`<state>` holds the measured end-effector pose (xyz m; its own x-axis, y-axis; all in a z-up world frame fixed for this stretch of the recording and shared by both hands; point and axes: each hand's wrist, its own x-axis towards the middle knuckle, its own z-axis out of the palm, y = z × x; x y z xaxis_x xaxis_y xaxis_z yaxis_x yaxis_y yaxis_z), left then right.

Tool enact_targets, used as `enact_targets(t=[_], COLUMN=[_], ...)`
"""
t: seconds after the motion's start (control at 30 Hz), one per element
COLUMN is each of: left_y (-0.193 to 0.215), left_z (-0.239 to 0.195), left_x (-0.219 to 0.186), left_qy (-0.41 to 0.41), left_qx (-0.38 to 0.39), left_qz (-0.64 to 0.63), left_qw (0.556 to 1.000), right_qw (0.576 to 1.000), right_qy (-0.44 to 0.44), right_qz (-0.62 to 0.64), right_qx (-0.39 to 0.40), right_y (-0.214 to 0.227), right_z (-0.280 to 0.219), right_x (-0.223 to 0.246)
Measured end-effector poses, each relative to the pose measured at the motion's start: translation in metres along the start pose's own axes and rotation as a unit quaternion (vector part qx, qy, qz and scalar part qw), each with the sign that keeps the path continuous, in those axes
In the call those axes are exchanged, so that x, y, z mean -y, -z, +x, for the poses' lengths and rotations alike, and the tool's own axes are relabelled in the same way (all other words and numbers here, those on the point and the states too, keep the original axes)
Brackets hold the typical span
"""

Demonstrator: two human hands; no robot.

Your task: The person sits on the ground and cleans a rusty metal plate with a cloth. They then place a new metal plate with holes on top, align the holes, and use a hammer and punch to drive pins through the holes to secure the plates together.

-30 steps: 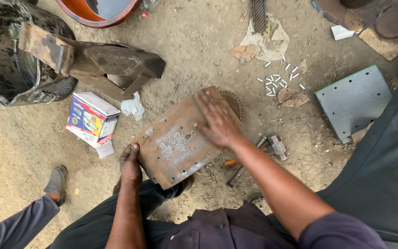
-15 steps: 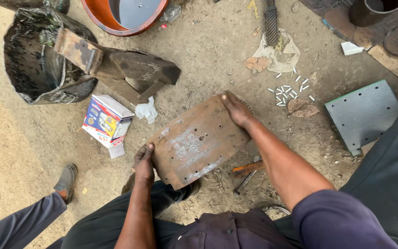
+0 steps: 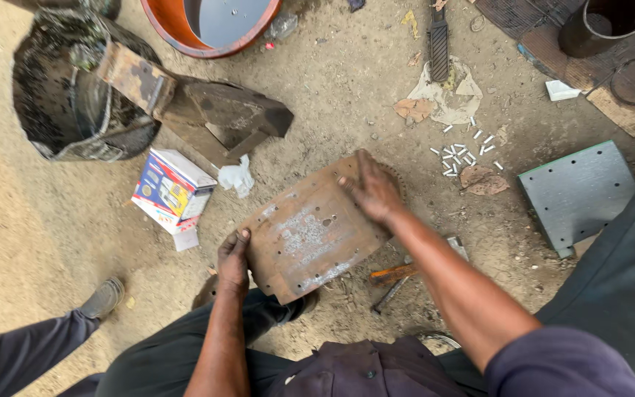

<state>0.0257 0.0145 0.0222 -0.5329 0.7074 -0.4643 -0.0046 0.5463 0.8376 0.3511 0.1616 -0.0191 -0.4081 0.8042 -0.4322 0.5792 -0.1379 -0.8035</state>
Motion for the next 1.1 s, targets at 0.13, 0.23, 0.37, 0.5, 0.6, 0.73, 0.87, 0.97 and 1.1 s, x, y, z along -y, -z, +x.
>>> enact_targets(t=[0.13, 0.23, 0.37, 0.5, 0.6, 0.73, 0.87, 0.97, 1.1], left_y=[0.004, 0.0, -0.002, 0.002, 0.006, 0.0, 0.003, 0.007, 0.016], left_z=[-0.002, -0.003, 0.004, 0.003, -0.001, 0.004, 0.004, 0.009, 0.021], left_x=[0.009, 0.002, -0.007, 0.014, 0.009, -0.002, 0.008, 0.011, 0.024], left_qy=[0.021, 0.024, -0.006, 0.011, 0.011, 0.027, 0.021, 0.012, 0.011], left_qx=[0.005, -0.004, -0.002, 0.007, 0.002, -0.017, 0.009, 0.011, 0.013], left_qz=[-0.003, -0.004, 0.01, 0.009, 0.013, 0.001, 0.0, -0.024, -0.028], left_qw=[1.0, 1.0, 1.0, 1.0, 1.0, 0.999, 1.0, 1.0, 0.999], right_qw=[0.963, 0.999, 0.997, 0.99, 0.999, 1.0, 0.984, 0.996, 0.998], right_qy=[0.211, -0.03, -0.048, 0.122, -0.014, -0.008, 0.14, -0.008, 0.06], right_qz=[-0.125, 0.041, 0.053, -0.042, 0.05, 0.004, -0.111, 0.083, 0.014], right_qx=[-0.113, 0.005, 0.022, -0.052, 0.008, 0.025, -0.031, 0.033, -0.025], right_y=[-0.024, -0.011, -0.01, -0.03, -0.017, -0.003, -0.012, 0.012, -0.009], right_z=[-0.009, 0.004, 0.013, 0.01, 0.017, 0.006, -0.021, -0.007, -0.021], right_x=[-0.018, -0.027, -0.026, -0.038, -0.034, -0.015, 0.006, 0.012, 0.002])
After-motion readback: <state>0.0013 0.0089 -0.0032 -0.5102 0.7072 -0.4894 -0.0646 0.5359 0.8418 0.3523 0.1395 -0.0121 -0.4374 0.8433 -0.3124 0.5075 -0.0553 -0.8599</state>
